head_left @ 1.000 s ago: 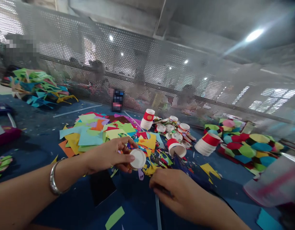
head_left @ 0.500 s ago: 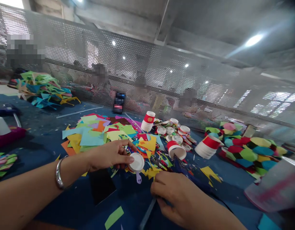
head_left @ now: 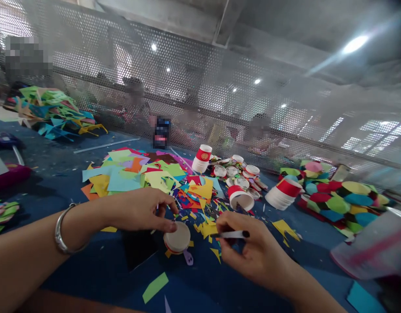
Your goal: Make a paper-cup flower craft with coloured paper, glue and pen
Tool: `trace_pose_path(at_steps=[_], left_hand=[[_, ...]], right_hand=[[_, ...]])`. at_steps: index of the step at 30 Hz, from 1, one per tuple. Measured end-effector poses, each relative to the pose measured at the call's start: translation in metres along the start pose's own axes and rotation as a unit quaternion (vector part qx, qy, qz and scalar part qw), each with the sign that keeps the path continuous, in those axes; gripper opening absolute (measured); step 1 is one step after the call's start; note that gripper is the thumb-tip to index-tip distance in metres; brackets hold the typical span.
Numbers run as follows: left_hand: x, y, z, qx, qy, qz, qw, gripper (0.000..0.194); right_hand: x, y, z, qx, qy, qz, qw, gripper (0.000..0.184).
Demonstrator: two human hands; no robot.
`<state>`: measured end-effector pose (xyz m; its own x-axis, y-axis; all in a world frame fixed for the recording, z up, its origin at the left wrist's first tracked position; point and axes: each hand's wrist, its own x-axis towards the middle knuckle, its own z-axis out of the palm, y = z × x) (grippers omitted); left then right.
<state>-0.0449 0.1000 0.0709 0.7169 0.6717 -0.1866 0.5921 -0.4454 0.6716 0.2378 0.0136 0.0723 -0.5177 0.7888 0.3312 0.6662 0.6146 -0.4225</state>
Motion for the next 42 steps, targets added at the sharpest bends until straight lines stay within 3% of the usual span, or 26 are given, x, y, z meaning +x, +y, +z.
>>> trace_pose_path(at_steps=[2,6,14,25,42], left_hand=[[-0.002,0.0,-0.002,0.033,0.031,0.032,0.998,0.065],[-0.001,0.001,0.005,0.035,0.023,0.073,0.996,0.076],[0.002,0.017,0.022,0.02,0.041,0.041,0.998,0.059],[0.002,0.025,0.039,-0.027,0.011,0.049,0.998,0.061],[0.003,0.019,0.037,-0.025,0.015,0.086,0.996,0.049]], right_hand=[[0.001,-0.001,0.003,0.049,0.011,0.025,0.998,0.013],[0.002,-0.004,0.007,0.092,0.038,0.056,0.993,0.008],[0.002,-0.007,0.011,0.138,0.059,0.094,0.984,0.003],[-0.001,-0.005,0.02,0.13,0.049,0.073,0.988,0.006],[0.003,-0.01,0.02,0.126,0.022,0.062,0.99,0.007]])
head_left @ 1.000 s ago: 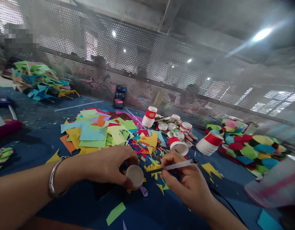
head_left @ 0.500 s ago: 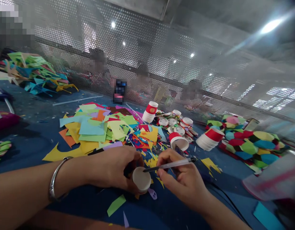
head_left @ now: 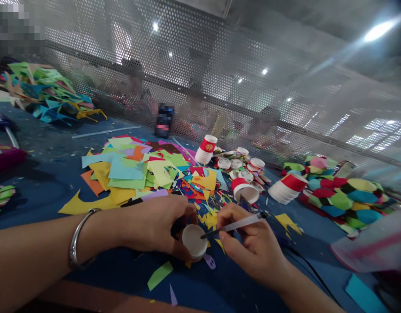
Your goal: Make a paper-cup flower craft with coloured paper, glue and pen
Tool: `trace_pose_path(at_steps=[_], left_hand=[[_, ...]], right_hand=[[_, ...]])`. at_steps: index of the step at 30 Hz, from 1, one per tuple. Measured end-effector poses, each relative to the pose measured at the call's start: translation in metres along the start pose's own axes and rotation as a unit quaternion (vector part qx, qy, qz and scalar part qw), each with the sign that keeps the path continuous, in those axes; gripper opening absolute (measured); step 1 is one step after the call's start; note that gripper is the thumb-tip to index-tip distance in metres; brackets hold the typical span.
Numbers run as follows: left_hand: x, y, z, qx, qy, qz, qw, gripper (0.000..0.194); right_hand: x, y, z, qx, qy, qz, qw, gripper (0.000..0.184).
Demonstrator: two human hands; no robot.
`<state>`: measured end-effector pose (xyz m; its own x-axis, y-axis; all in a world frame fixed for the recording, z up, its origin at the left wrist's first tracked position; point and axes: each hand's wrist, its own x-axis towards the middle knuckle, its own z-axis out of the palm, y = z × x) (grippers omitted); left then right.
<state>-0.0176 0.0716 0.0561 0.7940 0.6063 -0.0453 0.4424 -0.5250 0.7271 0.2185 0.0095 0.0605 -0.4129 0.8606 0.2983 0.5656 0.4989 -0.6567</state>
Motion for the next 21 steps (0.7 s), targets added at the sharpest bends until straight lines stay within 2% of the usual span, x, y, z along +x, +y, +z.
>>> trace_pose_path(at_steps=[21], left_hand=[[-0.0004,0.0021,-0.0017,0.036,0.021,0.006,0.999,0.048]], right_hand=[[0.0008,-0.0054,-0.0006,0.018,-0.03,0.023,0.999,0.007]])
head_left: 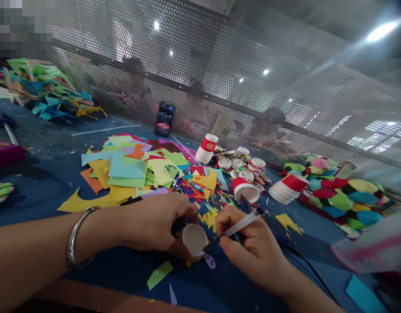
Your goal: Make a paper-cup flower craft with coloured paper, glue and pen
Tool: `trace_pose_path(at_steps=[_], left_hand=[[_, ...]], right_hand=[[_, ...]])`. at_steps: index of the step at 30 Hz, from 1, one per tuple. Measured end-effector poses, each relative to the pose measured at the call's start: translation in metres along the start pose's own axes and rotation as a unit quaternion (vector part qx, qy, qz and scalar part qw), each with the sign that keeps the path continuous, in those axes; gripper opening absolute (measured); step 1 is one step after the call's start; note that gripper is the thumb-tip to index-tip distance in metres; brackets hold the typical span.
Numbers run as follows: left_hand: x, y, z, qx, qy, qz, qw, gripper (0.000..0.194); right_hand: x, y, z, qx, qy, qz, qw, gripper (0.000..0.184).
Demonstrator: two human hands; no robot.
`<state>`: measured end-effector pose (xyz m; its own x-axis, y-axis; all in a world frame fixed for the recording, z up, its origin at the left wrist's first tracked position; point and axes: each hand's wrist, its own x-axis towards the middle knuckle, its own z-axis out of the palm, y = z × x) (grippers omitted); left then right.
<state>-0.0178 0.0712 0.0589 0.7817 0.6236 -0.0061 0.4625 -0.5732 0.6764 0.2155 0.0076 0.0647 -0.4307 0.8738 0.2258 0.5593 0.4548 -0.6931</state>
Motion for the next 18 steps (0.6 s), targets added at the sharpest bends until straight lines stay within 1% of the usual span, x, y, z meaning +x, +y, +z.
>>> trace_pose_path(at_steps=[7,15,18], left_hand=[[0.0002,-0.0023,0.0009,-0.002,-0.005,-0.001,1.0,0.05],[-0.0006,0.0038,-0.0026,0.005,-0.024,-0.018,1.0,0.047],[-0.0003,0.004,-0.0023,-0.004,-0.029,-0.019,0.999,0.045]], right_hand=[[0.0047,0.0013,0.0008,0.028,-0.007,0.009,1.0,0.007],[0.0061,0.0057,0.0033,0.042,-0.002,-0.01,0.999,0.008],[0.0073,0.0066,0.0047,0.028,0.007,-0.025,0.999,0.009]])
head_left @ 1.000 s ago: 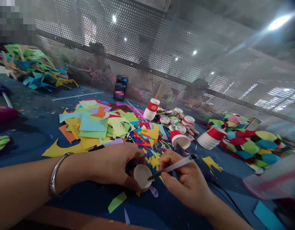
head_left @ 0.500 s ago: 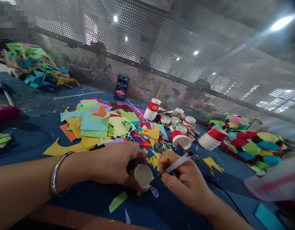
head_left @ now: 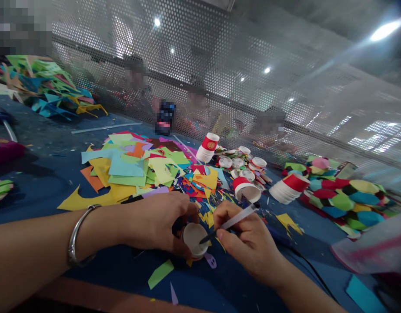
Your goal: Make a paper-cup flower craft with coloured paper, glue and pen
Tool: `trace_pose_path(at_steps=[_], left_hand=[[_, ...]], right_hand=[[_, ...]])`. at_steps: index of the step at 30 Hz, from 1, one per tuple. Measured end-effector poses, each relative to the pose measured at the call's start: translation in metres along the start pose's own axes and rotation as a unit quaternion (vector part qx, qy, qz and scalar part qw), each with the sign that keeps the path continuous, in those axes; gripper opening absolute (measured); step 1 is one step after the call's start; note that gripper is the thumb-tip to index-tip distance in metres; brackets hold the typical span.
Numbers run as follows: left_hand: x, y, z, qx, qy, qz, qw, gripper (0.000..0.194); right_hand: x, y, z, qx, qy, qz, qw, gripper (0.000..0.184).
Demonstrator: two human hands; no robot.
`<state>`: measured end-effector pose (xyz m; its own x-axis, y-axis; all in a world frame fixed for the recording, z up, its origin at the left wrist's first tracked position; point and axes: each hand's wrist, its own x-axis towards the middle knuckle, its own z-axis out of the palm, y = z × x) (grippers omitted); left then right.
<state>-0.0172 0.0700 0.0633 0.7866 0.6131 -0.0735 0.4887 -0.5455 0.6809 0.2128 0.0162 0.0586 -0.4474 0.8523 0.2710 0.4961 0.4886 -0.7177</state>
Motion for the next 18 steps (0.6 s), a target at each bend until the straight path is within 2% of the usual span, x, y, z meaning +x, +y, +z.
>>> trace_pose_path(at_steps=[9,18], left_hand=[[0.0023,-0.0024,0.0013,-0.005,-0.003,0.011,1.0,0.047],[0.0032,-0.0035,0.0001,0.001,0.001,0.035,0.999,0.042]], right_hand=[[0.0027,0.0018,0.0026,-0.099,0.022,-0.035,0.994,0.008],[0.0021,0.0003,0.0042,-0.201,0.044,-0.118,0.971,0.01]])
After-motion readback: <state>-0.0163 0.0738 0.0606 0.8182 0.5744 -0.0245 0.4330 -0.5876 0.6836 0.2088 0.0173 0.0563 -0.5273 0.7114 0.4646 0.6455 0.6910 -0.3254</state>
